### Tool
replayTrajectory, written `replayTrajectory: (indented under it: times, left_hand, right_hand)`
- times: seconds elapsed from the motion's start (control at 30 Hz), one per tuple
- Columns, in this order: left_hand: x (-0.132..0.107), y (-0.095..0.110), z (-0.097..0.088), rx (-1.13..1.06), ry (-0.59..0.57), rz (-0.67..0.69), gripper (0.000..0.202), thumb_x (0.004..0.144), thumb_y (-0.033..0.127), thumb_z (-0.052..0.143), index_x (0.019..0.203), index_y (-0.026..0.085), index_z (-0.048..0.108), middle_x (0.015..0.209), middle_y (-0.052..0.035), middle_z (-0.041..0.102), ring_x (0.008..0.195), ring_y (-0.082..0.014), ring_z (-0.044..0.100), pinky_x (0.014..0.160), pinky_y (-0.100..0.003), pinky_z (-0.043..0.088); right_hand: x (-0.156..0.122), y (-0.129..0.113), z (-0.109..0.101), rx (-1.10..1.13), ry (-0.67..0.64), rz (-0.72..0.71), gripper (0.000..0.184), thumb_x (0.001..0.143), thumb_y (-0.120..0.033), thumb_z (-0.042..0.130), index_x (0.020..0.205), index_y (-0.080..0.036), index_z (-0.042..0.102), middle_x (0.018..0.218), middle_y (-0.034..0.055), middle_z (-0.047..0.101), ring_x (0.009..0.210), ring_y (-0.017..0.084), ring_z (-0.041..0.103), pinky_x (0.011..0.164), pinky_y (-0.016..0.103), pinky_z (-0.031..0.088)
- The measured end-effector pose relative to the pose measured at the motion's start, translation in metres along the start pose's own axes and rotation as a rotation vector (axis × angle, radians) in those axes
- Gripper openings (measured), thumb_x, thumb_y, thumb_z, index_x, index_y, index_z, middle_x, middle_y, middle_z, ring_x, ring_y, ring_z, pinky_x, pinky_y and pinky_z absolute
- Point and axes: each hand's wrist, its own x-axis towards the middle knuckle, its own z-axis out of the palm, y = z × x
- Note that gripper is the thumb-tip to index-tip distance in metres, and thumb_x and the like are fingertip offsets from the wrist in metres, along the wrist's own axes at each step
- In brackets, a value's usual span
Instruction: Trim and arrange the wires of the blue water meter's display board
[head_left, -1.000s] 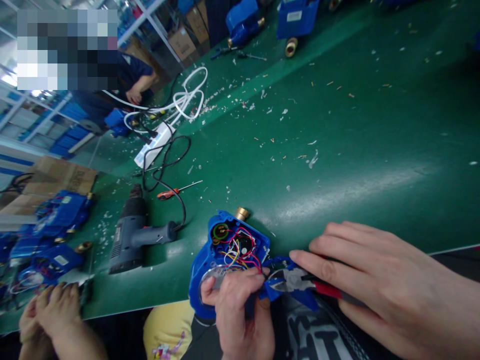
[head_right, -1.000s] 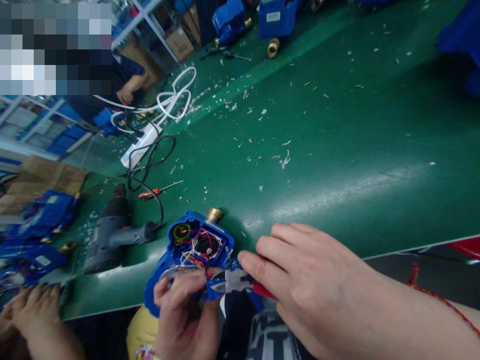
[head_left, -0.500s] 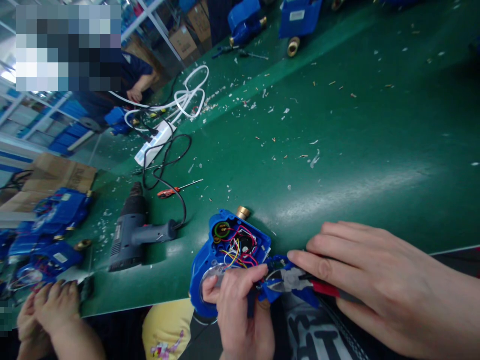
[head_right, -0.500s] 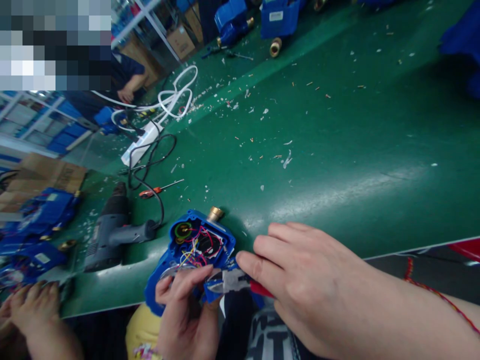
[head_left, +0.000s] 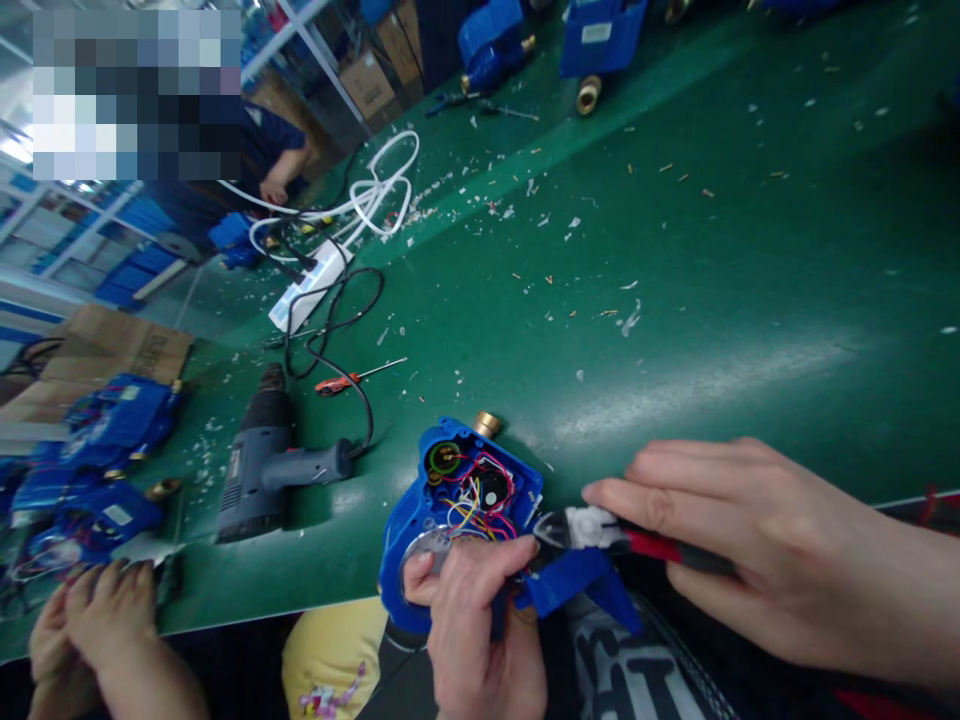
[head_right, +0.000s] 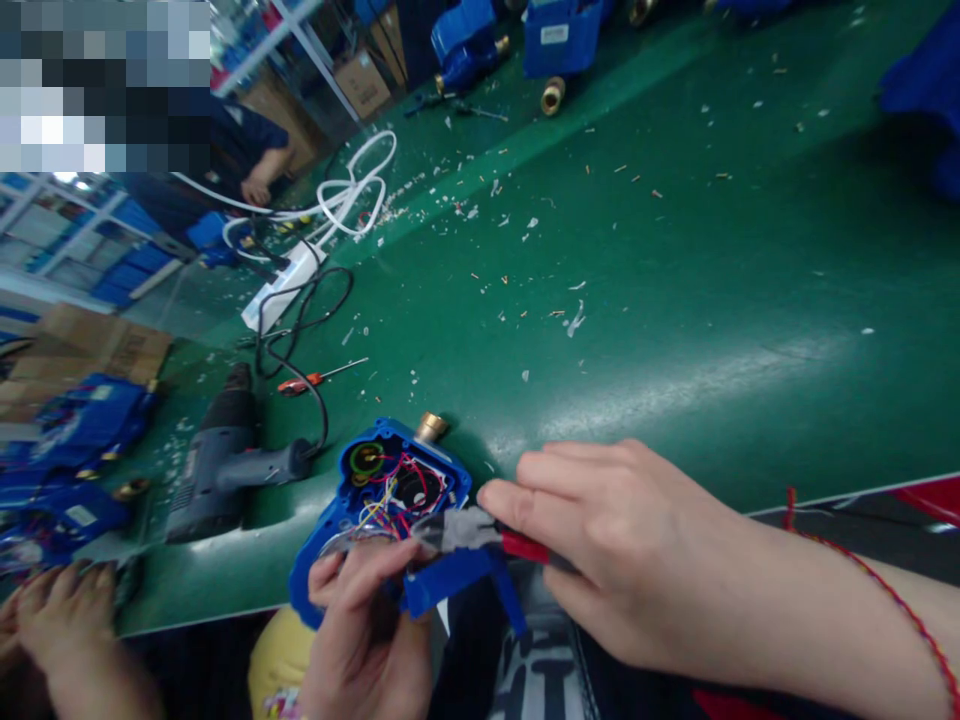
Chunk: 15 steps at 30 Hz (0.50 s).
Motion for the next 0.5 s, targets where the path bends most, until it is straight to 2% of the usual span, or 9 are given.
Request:
replayTrajectory:
  times: [0.13,0.3,0.5]
  left_hand:
    - [-0.001,0.0,-0.002,0.005,-0.026,-0.012,0.025,0.085,0.007,0.056,0.105,0.021,0.062,0.081,0.0023,0.073,0.072,-0.0164,0.067,0.092,-0.038,0.027]
    - [-0.001,-0.001,-0.003,0.011,-0.054,-0.033,0.031,0.088,0.013,0.055,0.117,0.023,0.061,0.083,0.0023,0.072,0.075,-0.0176,0.065,0.09,-0.038,0.029]
    - [0.001,0.001,-0.002,-0.059,-0.037,-0.008,0.038,0.087,0.005,0.058,0.122,0.019,0.062,0.097,-0.0003,0.071,0.089,-0.0162,0.065,0.093,-0.034,0.03]
  right_hand:
    - [0.001,0.005,-0.004,0.108,0.13,0.072,0.04,0.082,-0.003,0.044,0.118,-0.015,0.057,0.09,0.0057,0.067,0.079,0.015,0.064,0.068,0.022,0.052]
    - [0.0,0.005,-0.008,0.085,-0.027,0.01,0.043,0.08,-0.006,0.044,0.118,-0.018,0.06,0.096,0.0066,0.066,0.089,0.021,0.063,0.076,0.033,0.054]
    - [0.01,0.002,-0.009,0.072,-0.136,-0.062,0.043,0.077,-0.006,0.046,0.113,-0.018,0.066,0.093,0.0069,0.067,0.084,0.024,0.061,0.068,0.037,0.053]
